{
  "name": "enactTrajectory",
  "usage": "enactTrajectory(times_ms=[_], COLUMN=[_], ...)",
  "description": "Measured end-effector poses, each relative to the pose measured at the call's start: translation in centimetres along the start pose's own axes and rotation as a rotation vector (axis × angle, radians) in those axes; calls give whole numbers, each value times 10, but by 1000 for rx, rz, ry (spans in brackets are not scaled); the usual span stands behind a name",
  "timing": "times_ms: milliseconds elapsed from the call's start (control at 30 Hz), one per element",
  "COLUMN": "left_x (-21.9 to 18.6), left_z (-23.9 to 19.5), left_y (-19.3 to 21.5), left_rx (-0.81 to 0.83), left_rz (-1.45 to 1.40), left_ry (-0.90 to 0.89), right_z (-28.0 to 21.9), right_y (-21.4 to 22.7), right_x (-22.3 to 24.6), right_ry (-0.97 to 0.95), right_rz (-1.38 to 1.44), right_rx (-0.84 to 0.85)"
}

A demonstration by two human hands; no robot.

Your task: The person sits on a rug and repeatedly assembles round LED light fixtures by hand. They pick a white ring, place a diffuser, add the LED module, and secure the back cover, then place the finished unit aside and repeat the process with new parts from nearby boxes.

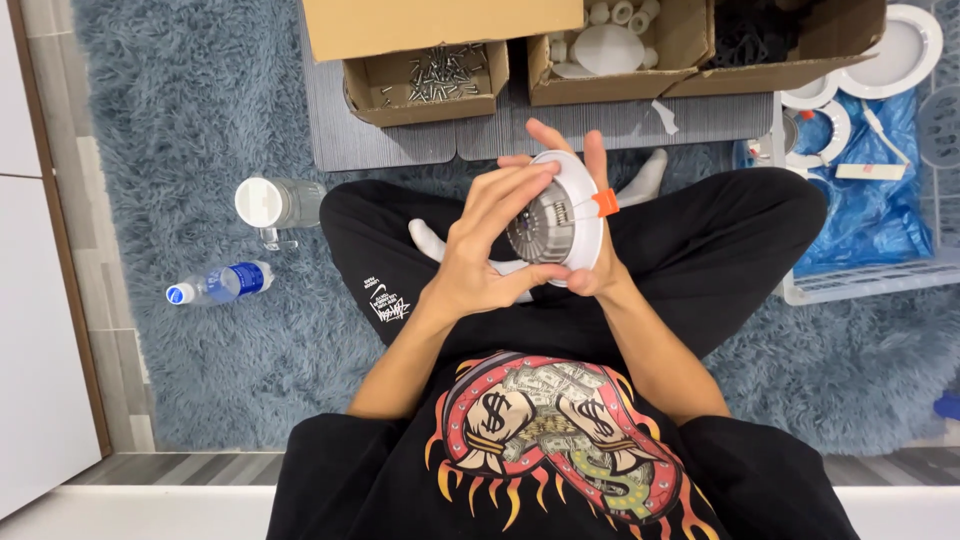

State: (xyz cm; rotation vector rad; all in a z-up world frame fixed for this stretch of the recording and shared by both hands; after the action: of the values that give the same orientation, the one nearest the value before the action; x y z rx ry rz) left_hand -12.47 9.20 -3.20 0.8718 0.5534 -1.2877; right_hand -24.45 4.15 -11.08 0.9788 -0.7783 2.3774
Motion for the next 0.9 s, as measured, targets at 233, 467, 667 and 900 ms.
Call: enactTrajectory(times_ms=[233, 467, 667, 900], left_x=[8, 17, 11, -11], left_z=[-19, -56, -69, -68], left_y=[-20, -46, -55, -65], left_rx=[-72, -186, -311, -337], left_rz=[-128, 50, 143, 137], left_ry=[59, 96, -20, -89], right_z=[-12, -36, -52, -55], right_y=[-15, -30, -36, -44], right_x=[0, -8, -3, 24], right_ry=[-17, -51, -13, -42], right_rz=[-17, -2, 101, 116], right_rx=[-111, -224, -307, -348])
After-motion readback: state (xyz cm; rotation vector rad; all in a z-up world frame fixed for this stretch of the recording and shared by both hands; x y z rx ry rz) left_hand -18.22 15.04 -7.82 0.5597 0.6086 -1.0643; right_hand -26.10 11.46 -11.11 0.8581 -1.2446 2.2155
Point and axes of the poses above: each hand's wrist, its own z-axis towards the middle knuckle, its own y-axis out of the back of the hand, x = y × z, the point moved 7 cm from there along z, towards the middle knuckle, and after that the axes turned 3 degrees about x, right-handed, at the moved point
